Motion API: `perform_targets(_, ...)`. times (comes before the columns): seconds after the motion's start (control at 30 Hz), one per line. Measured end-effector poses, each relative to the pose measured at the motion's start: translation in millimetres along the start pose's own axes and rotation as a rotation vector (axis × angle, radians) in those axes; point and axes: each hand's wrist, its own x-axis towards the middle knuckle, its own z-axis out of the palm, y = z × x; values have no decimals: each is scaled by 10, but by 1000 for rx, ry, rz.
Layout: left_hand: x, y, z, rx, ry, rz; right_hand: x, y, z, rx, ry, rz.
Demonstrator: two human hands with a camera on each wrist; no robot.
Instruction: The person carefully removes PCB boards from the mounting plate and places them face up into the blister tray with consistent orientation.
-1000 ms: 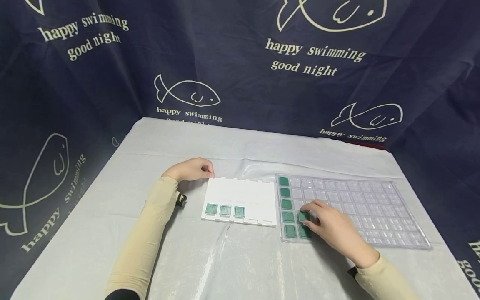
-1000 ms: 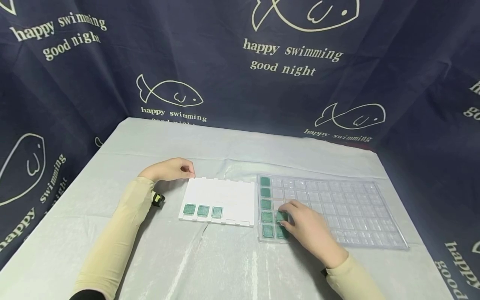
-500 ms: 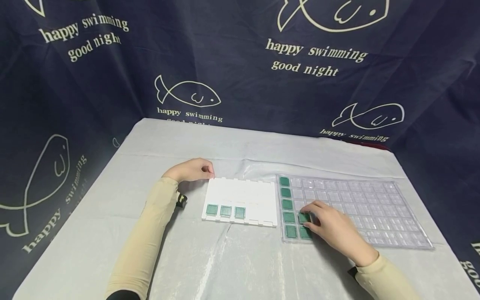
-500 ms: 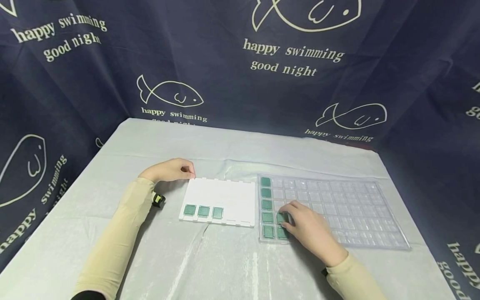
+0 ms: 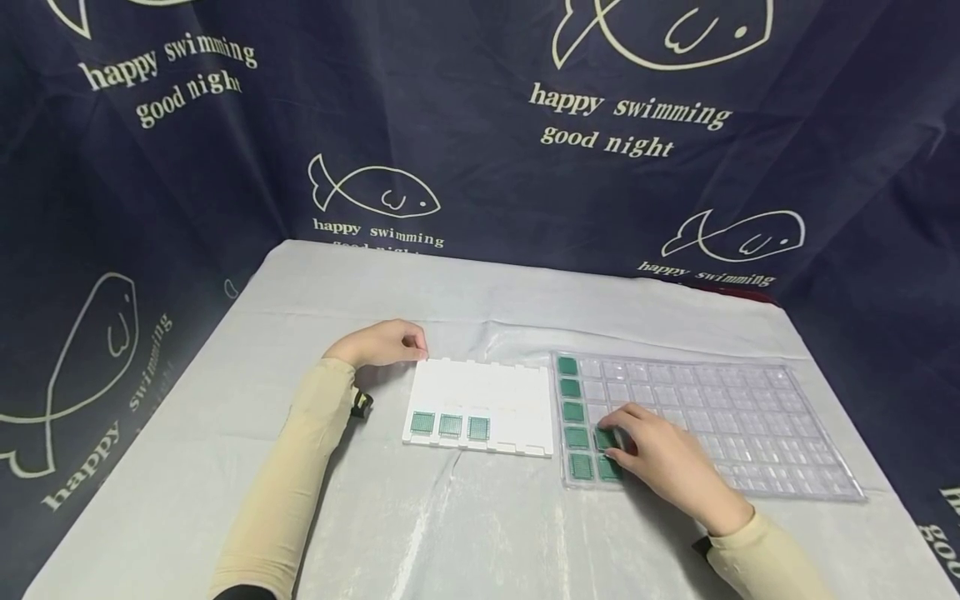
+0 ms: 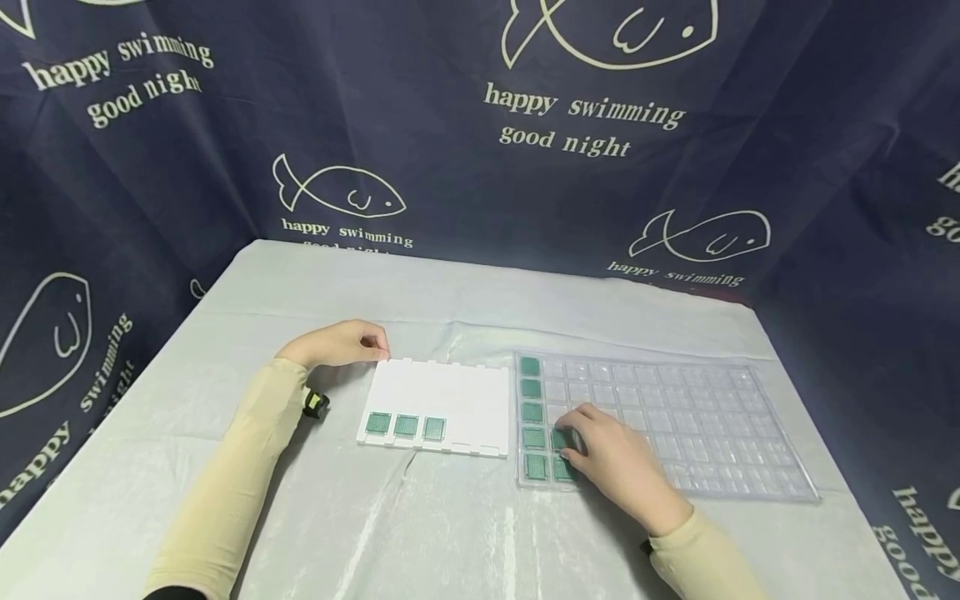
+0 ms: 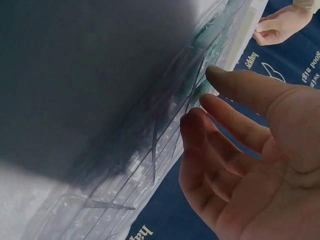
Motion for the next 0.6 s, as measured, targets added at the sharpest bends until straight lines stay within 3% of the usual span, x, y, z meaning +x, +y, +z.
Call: perform_targets(0.6, -18, 10, 13, 12, 3, 4, -21, -13, 22, 11, 9, 5)
